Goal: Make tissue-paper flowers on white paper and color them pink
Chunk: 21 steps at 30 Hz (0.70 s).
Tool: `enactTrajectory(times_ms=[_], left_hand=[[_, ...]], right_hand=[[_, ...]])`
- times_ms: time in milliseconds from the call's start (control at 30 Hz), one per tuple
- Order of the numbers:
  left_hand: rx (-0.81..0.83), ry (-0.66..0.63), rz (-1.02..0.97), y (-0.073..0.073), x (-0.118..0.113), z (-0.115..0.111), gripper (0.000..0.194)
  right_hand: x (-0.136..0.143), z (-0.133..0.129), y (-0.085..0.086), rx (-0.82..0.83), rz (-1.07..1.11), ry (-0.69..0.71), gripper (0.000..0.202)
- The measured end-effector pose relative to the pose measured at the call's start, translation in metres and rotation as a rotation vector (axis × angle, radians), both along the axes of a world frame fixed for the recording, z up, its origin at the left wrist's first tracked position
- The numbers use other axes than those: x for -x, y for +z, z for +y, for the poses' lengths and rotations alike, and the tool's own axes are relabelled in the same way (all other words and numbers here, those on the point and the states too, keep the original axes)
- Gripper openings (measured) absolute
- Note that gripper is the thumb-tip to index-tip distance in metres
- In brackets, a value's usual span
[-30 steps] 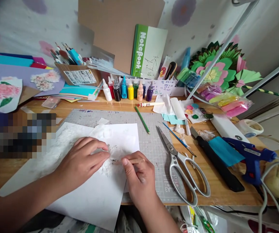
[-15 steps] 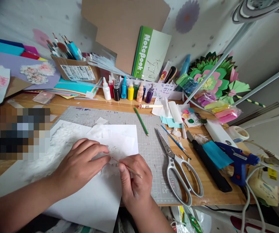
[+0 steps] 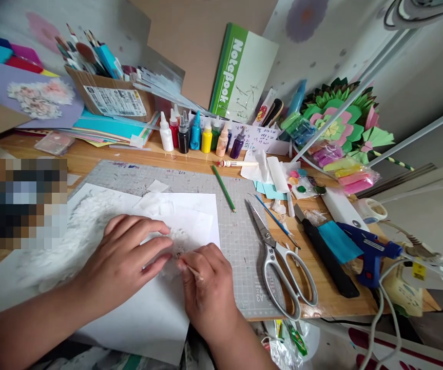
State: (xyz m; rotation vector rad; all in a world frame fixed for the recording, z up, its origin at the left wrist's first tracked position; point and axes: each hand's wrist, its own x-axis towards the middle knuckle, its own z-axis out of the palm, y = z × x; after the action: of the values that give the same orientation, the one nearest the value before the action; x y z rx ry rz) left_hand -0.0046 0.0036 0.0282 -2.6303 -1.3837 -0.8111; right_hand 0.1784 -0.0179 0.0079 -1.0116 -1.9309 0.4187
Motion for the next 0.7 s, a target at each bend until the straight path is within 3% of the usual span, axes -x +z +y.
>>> enactTrajectory(times_ms=[100,267,500,700], left_hand=[[0.019,-0.008,0.003,-0.003,0.000,0.000,0.008],[0.025,-0.022,0.006,-0.007,0.002,0.000,0.009],[0.119,-0.039,-0.032,-0.003,0.002,-0.003,0.020],[0.116,-0.072,-0.077,-0.007,0.003,-0.006,0.026]], right_hand=[[-0.003,-0.005,0.000,0.022,0.026,-0.001,0.018],[-0.009,-0.008,-0.002,0.046,0.314,-0.083,0.024],[-0.008,0.001,0.006,0.110,0.190,0.035,0.017],[-0.011,0.001,0.004,0.176,0.277,0.048,0.020]])
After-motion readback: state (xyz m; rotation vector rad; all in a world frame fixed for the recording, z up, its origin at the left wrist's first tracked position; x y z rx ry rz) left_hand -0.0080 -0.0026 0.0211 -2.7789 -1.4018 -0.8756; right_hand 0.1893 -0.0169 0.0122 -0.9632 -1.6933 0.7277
